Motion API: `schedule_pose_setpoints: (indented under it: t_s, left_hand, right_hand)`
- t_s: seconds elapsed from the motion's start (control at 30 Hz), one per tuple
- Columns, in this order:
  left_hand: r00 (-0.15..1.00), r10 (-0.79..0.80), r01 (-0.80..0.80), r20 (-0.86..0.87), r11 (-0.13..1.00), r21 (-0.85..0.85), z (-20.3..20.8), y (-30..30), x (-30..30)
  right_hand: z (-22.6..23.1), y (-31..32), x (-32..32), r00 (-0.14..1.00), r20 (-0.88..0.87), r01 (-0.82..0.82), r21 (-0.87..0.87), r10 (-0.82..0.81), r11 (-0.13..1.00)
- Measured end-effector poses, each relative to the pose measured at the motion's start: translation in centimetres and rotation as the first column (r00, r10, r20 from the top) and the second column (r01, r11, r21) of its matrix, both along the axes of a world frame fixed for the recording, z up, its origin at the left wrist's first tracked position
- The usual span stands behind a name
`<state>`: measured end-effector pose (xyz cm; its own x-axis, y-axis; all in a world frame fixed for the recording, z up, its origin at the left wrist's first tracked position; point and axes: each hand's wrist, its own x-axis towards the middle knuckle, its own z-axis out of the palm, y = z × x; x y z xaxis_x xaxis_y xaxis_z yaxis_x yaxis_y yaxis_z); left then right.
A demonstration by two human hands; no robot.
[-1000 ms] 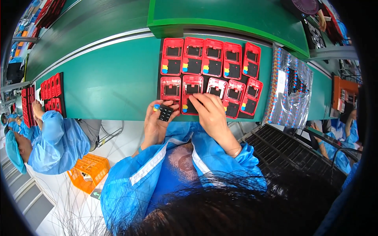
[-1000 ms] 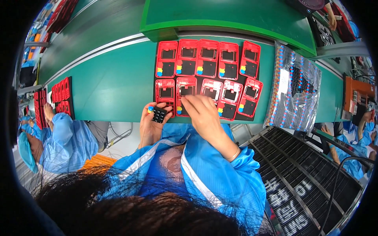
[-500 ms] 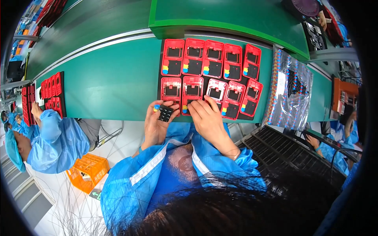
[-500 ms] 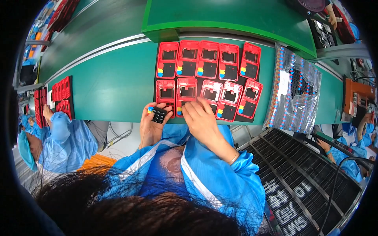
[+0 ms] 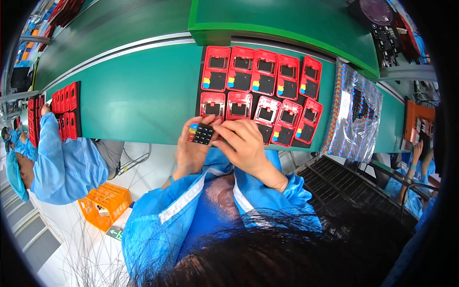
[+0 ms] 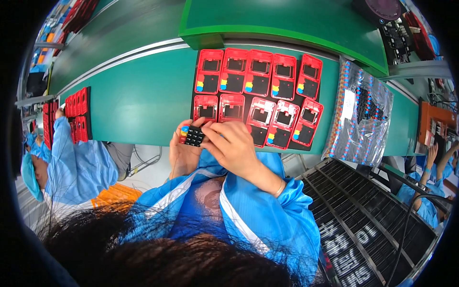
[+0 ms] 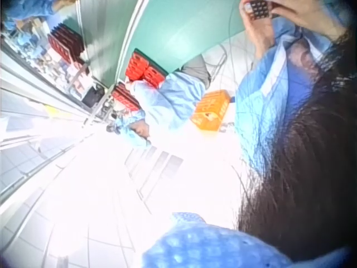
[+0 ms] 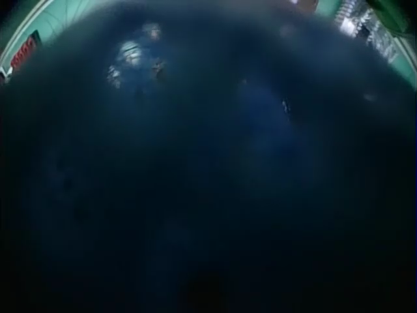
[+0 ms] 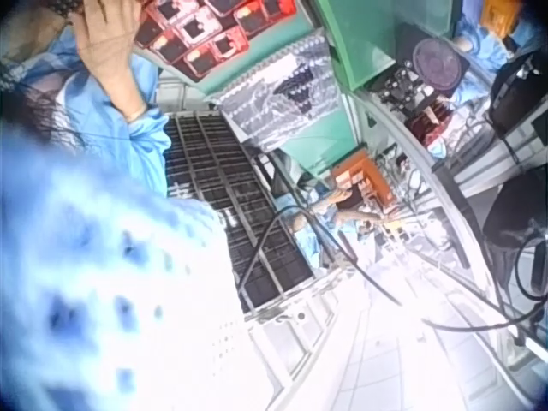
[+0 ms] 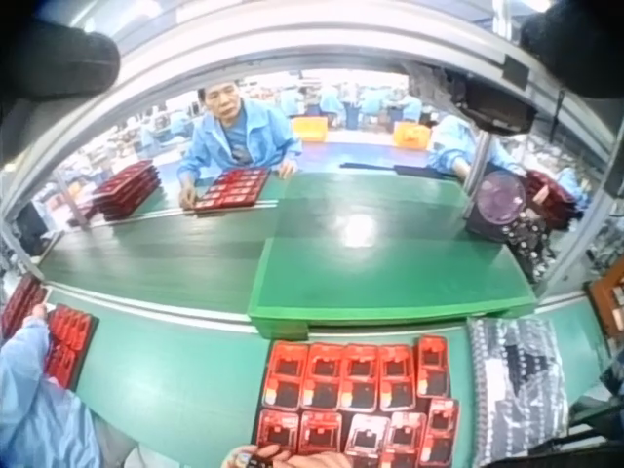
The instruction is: The person assembles keypad buttons and electronic components into red plastic casings by hand on an industrial assembly line.
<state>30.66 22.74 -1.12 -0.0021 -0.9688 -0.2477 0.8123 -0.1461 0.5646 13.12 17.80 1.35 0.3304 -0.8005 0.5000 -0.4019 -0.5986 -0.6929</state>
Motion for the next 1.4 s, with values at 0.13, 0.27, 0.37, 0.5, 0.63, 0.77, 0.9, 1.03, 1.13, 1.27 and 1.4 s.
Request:
schedule_pose_setpoints:
  t_s: [0.13, 0.27, 0.37, 0.5, 0.63, 0.77, 0.9, 1.03, 1.13, 1.27, 1.4]
  left_hand:
    - [0.999, -0.026, 0.025, 0.034, 0.999, 0.042, 0.4, -0.1, -0.7]
    - [0.997, -0.075, 0.073, -0.036, 0.995, -0.071, -0.8, 0.3, -0.1]
    - [0.999, -0.04, 0.039, -0.002, 0.999, -0.019, -0.4, 0.3, -0.3]
    - [0.995, -0.074, 0.072, -0.06, 0.997, -0.023, -0.7, 0.1, -0.2]
    - [0.999, -0.044, 0.044, -0.018, 0.999, -0.004, -0.8, -0.1, 0.0]
    - [0.992, 0.033, -0.018, -0.121, 0.992, 0.125, -0.1, -0.4, 0.4]
    - [0.978, 0.156, -0.133, -0.141, 0.978, 0.161, -0.5, -0.4, 1.3]
    - [0.951, 0.273, -0.259, -0.143, 0.96, 0.108, -1.5, -0.1, 2.7]
    - [0.949, 0.31, -0.306, -0.061, 0.949, 0.074, -2.1, 0.2, 2.8]
    - [0.956, 0.29, -0.287, -0.043, 0.956, 0.067, -3.2, 0.8, 2.5]
    - [0.956, 0.291, -0.287, -0.042, 0.954, 0.092, -3.1, 0.6, 2.5]
  right_hand:
    - [-1.0, -0.2, 1.3, 1.0, -0.004, -0.018, 0.026, 0.018, 0.999]
    - [-1.8, 0.1, 1.9, 0.997, 0.06, -0.054, 0.112, 0.047, 0.992]
    - [-1.2, 0.1, 2.0, 0.987, 0.158, -0.077, 0.309, 0.029, 0.948]
    - [-1.7, 0.1, 1.5, 0.958, 0.283, -0.183, 0.473, 0.048, 0.862]
    - [-1.1, -0.1, 1.3, 0.941, 0.334, -0.233, 0.51, 0.06, 0.828]
    - [-0.6, -0.3, 0.5, 0.929, 0.369, -0.191, 0.454, 0.011, 0.87]
    - [-1.5, -0.1, 0.0, 0.995, 0.034, 0.094, -0.063, -0.092, 0.994]
    - [-2.6, 0.8, 0.5, 0.971, -0.236, -0.069, -0.393, -0.028, 0.917]
    - [-3.6, 1.4, 1.3, 0.955, -0.297, -0.112, -0.435, -0.024, 0.894]
    - [-4.1, 1.6, 1.8, 0.951, -0.308, -0.121, -0.403, -0.01, 0.907]
    - [-3.9, 1.5, 1.9, 0.959, -0.281, -0.13, -0.291, 0.045, 0.948]
